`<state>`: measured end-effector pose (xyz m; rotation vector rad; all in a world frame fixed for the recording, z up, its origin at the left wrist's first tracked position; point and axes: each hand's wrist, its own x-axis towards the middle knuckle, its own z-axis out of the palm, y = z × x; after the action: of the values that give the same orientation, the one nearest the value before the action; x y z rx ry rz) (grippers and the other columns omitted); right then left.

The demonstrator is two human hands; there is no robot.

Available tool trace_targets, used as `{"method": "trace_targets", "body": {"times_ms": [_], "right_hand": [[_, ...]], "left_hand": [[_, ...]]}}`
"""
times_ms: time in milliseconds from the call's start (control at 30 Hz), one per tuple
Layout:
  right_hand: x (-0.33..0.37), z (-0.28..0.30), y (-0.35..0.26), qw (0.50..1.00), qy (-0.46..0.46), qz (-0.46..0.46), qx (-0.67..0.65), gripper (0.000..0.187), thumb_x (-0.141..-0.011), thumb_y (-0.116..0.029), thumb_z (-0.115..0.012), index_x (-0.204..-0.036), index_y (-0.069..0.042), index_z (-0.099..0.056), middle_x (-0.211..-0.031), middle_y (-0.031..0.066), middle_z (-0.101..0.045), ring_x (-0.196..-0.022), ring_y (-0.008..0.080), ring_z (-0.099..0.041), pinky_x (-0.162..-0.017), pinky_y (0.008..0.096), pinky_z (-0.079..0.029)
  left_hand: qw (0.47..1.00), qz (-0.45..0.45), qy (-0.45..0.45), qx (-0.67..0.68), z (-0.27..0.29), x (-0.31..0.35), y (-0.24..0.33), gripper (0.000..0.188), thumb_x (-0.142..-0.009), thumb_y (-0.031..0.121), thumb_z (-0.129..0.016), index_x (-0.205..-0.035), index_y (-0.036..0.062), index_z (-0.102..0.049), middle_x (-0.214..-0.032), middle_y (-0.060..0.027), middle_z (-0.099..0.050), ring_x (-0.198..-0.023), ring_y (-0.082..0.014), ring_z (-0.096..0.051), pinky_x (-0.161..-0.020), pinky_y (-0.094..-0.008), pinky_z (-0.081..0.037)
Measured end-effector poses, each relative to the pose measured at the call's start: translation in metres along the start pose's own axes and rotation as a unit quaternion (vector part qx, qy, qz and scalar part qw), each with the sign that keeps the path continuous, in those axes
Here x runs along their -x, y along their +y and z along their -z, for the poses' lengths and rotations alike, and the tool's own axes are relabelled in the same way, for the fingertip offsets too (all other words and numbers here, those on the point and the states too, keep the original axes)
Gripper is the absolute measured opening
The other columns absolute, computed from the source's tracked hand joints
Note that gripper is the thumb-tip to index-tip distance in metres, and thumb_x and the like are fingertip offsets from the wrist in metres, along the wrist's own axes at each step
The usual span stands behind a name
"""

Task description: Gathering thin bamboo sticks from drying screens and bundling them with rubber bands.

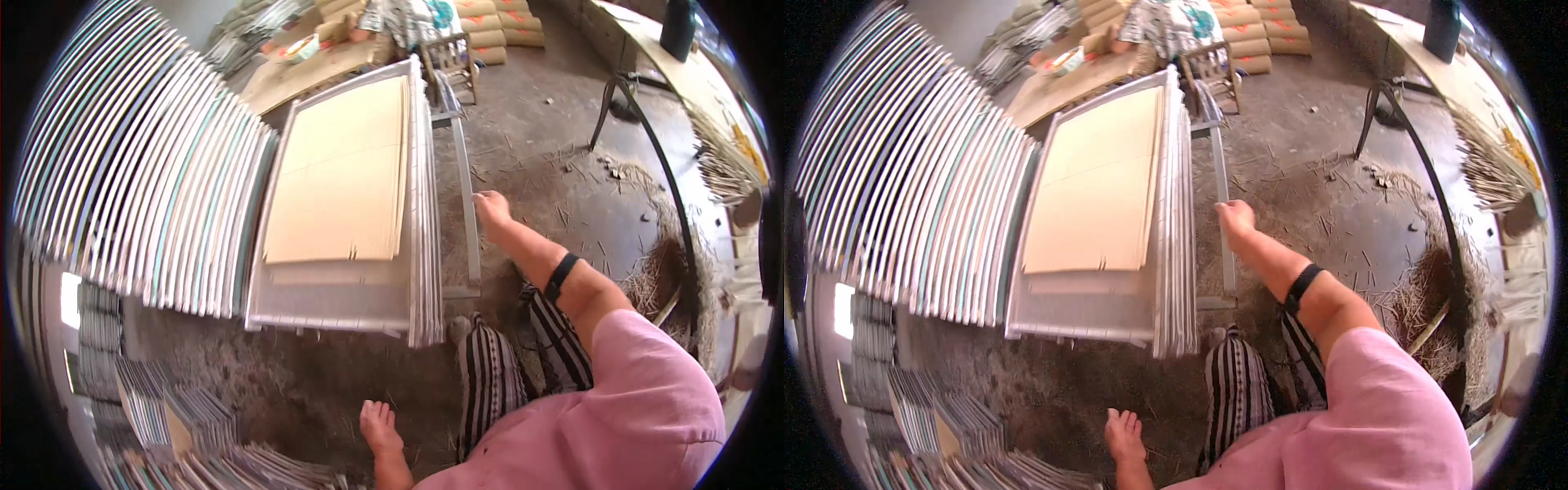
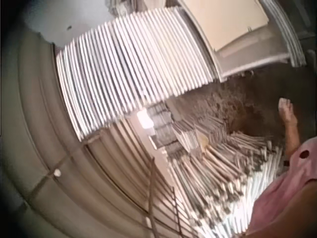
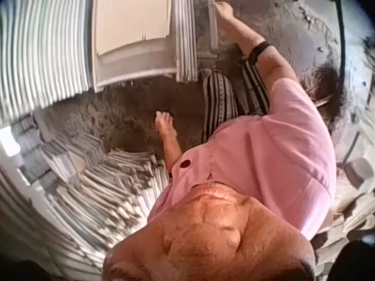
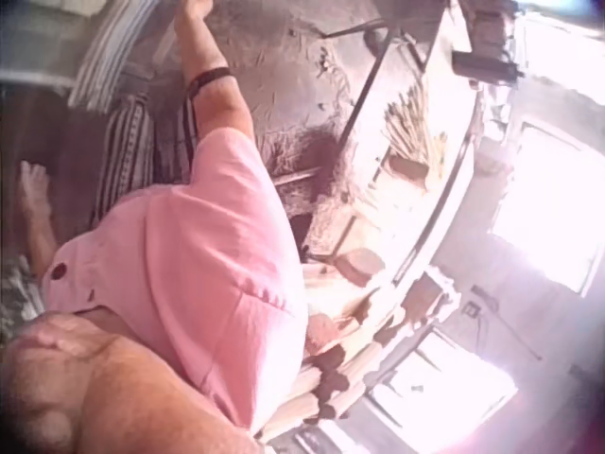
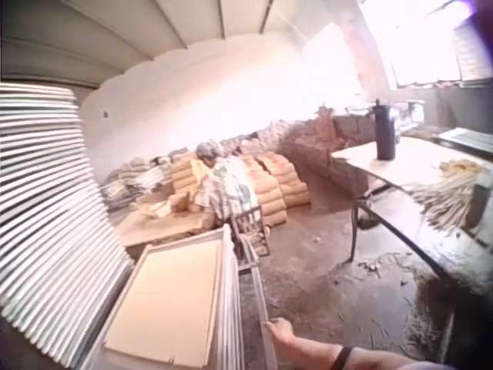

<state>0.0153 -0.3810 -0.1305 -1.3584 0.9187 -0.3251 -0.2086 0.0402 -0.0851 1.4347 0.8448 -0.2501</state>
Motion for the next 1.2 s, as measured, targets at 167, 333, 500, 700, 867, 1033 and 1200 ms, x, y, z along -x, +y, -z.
{"method": "trace_targets", "body": {"times_ms": [167, 333, 500, 700, 867, 1033, 1200], "right_hand": [[-0.068, -0.08, 0.011, 0.987, -0.161, -0.006, 0.011, 0.073, -0.087, -0.045, -0.057, -0.133, 0.009, -0.037, -0.132, 0.0269, -0.045, -0.121, 0.0344, -0.046, -0.102, 0.0428, -0.039], [-0.102, -0.111, 0.011, 0.964, -0.25, -0.051, -0.076, 0.111, -0.072, -0.067, -0.062, -0.137, 0.014, -0.022, -0.136, 0.0372, -0.032, -0.129, 0.0425, -0.035, -0.107, 0.0469, -0.031], [-0.121, -0.132, 0.049, 0.934, -0.289, -0.065, -0.199, 0.093, -0.072, -0.062, -0.067, -0.123, 0.013, -0.046, -0.118, 0.0299, -0.053, -0.112, 0.0359, -0.053, -0.095, 0.0399, -0.042], [-0.145, -0.139, 0.058, 0.858, -0.354, -0.106, -0.358, 0.09, -0.077, -0.051, -0.067, -0.132, 0.012, -0.036, -0.126, 0.0261, -0.047, -0.119, 0.0305, -0.047, -0.101, 0.0367, -0.036], [-0.141, -0.147, 0.055, 0.884, -0.298, -0.067, -0.353, 0.079, -0.071, -0.046, -0.075, -0.12, 0.011, -0.049, -0.11, 0.0229, -0.06, -0.1, 0.0263, -0.06, -0.09, 0.0324, -0.045], [-0.115, -0.131, 0.022, 0.926, -0.261, -0.038, -0.271, 0.073, -0.067, -0.042, -0.076, -0.11, 0.012, -0.053, -0.101, 0.0213, -0.062, -0.092, 0.0251, -0.061, -0.082, 0.0328, -0.048], [-0.083, -0.085, 0.012, 0.915, -0.333, -0.049, -0.225, 0.061, -0.066, -0.032, -0.072, -0.107, 0.008, -0.053, -0.095, 0.0141, -0.062, -0.083, 0.0196, -0.06, -0.076, 0.0305, -0.048]], "left_hand": [[0.995, 0.019, 0.091, 0.041, -0.052, -0.099, 0.049, 0.109, -0.075, 0.074, -0.051, -0.145, 0.0013, -0.009, -0.147, -0.023, -0.02, -0.135, -0.0357, -0.024, -0.111, -0.0447, -0.015], [0.999, -0.018, 0.002, 0.036, -0.114, -0.13, 0.07, 0.092, -0.082, 0.073, -0.04, -0.143, 0.0057, -0.025, -0.145, -0.0145, -0.029, -0.131, -0.0318, -0.03, -0.109, -0.0466, -0.022], [0.994, -0.062, 0.067, -0.059, -0.161, -0.125, 0.072, 0.086, -0.084, 0.071, -0.039, -0.142, 0.0082, -0.03, -0.143, -0.013, -0.034, -0.129, -0.0327, -0.035, -0.106, -0.0479, -0.029], [0.986, -0.06, 0.103, -0.114, -0.171, -0.123, 0.072, 0.086, -0.083, 0.07, -0.039, -0.142, 0.0083, -0.029, -0.144, -0.0127, -0.034, -0.129, -0.0326, -0.034, -0.106, -0.0477, -0.029], [0.983, -0.05, 0.114, -0.136, -0.174, -0.122, 0.072, 0.086, -0.083, 0.07, -0.04, -0.142, 0.0084, -0.029, -0.144, -0.0125, -0.033, -0.13, -0.0324, -0.034, -0.106, -0.0476, -0.029], [0.987, -0.04, 0.108, -0.114, -0.155, -0.113, 0.075, 0.086, -0.083, 0.07, -0.04, -0.142, 0.0084, -0.029, -0.144, -0.0122, -0.033, -0.13, -0.0322, -0.034, -0.106, -0.0475, -0.029], [0.996, -0.016, 0.059, -0.062, -0.115, -0.112, 0.067, 0.086, -0.083, 0.07, -0.04, -0.142, 0.0085, -0.029, -0.145, -0.012, -0.033, -0.13, -0.0321, -0.034, -0.106, -0.0474, -0.029]]}}
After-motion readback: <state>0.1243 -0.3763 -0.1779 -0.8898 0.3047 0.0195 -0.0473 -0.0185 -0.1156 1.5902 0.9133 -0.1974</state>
